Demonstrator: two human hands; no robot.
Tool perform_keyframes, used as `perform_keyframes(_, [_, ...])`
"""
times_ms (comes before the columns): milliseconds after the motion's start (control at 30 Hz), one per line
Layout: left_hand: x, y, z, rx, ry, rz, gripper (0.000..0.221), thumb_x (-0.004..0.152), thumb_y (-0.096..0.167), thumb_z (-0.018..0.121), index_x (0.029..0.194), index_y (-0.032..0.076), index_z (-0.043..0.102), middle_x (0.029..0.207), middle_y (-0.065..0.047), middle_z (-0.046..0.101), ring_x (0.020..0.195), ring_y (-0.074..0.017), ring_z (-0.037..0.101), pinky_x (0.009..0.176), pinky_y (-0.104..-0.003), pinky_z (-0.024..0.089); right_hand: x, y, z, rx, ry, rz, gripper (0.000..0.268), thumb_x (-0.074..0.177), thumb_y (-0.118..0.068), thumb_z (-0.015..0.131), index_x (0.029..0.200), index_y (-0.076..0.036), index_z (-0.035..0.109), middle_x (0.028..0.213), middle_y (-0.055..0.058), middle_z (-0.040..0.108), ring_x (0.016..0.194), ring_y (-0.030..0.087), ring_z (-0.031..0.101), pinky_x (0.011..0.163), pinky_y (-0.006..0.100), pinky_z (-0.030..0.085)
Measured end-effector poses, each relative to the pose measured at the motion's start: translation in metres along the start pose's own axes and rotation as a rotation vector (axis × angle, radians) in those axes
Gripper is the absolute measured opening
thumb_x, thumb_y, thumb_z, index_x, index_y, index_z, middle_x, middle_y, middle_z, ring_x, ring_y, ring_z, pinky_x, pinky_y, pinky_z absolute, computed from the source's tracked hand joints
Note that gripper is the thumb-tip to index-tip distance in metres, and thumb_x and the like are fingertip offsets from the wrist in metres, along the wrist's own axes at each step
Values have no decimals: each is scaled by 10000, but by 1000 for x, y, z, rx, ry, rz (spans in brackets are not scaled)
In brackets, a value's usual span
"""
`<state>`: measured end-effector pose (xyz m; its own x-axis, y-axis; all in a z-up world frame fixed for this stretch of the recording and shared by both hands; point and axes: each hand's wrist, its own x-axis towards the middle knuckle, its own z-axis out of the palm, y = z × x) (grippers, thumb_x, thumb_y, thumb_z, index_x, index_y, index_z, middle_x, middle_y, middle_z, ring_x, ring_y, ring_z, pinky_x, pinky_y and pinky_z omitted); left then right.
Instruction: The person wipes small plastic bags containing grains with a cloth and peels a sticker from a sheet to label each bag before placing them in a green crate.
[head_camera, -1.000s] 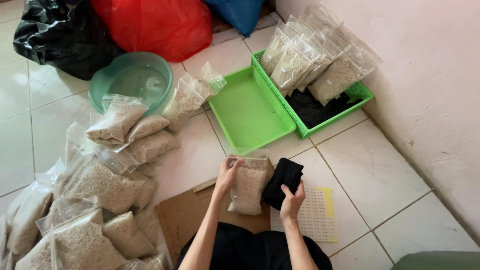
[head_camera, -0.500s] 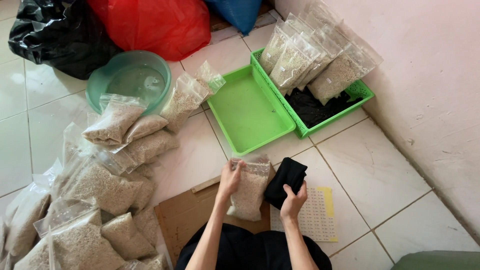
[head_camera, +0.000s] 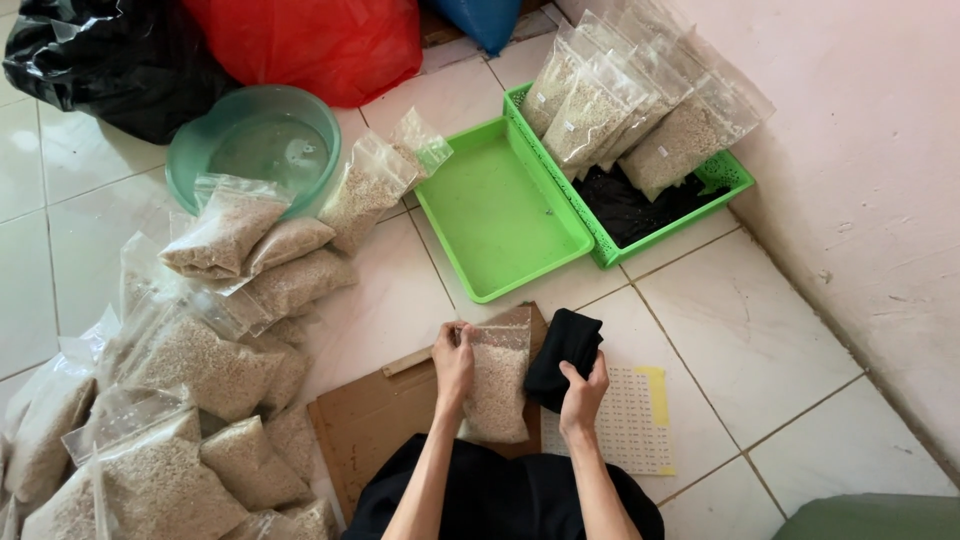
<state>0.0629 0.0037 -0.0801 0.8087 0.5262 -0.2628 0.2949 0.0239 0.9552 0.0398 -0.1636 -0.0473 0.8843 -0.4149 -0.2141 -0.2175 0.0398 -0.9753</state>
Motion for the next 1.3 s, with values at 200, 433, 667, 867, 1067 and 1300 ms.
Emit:
perform_keyframes(200, [9, -18, 7, 69, 77, 40, 127, 892, 230, 652, 898, 127, 725, 864, -138, 738, 868, -283, 714, 793, -386, 544, 3, 6, 0, -25, -6, -8, 617, 789, -128, 680, 1382, -94, 517, 1390, 110, 500, 1399, 241, 368, 1194, 455, 149])
perform_keyframes(433, [-25, 36, -16, 0, -32, 69, 187, 957, 230, 608, 1015, 79, 703, 962, -180, 723, 933, -288, 687, 859, -404, 535, 6, 8, -3, -33, -14, -41, 597, 790, -136, 678, 1362, -65, 523, 1356, 138, 522, 1359, 248, 414, 1179, 452, 192])
perform_keyframes(667, [-77, 46, -50, 316, -254, 155, 831, 869, 484, 592, 1520, 100, 247, 1406, -210, 330, 1351, -410, 370, 1087, -581, 361, -6, -32, 0, -149, -88, -191, 399, 786, -62, 597, 1184, -40, 599, 1076, 124, 631, 1045, 220, 567, 924, 384, 424])
perform_keyframes(867, [-106, 22, -74, 463, -472, 81, 1191, 627, 210, 883, 1537, 190, 113, 1366, -156, 320, 1315, -394, 369, 1087, -528, 340, -6, -39, 17, -236, -267, -248, 378, 855, -119, 533, 1217, -32, 597, 1125, 120, 675, 1045, 227, 612, 921, 319, 468])
perform_keyframes(1067, [-103, 33, -78, 379, -462, 51, 987, 672, 69, 814, 1480, 171, 255, 1157, -116, 485, 1011, -276, 580, 889, -412, 500, -8, -20, 27, -319, -383, -369, 427, 866, -67, 522, 1284, -11, 592, 1279, 138, 646, 1221, 257, 584, 1062, 344, 427])
perform_keyframes(1300, [-102, 31, -71, 203, -365, 167, 655, 832, 92, 685, 1424, 94, 404, 1335, -166, 587, 1025, -270, 647, 814, -341, 563, -1, -20, 31, -270, -319, -235, 455, 840, -107, 550, 1288, -42, 595, 1263, 118, 657, 1198, 230, 584, 1044, 324, 430])
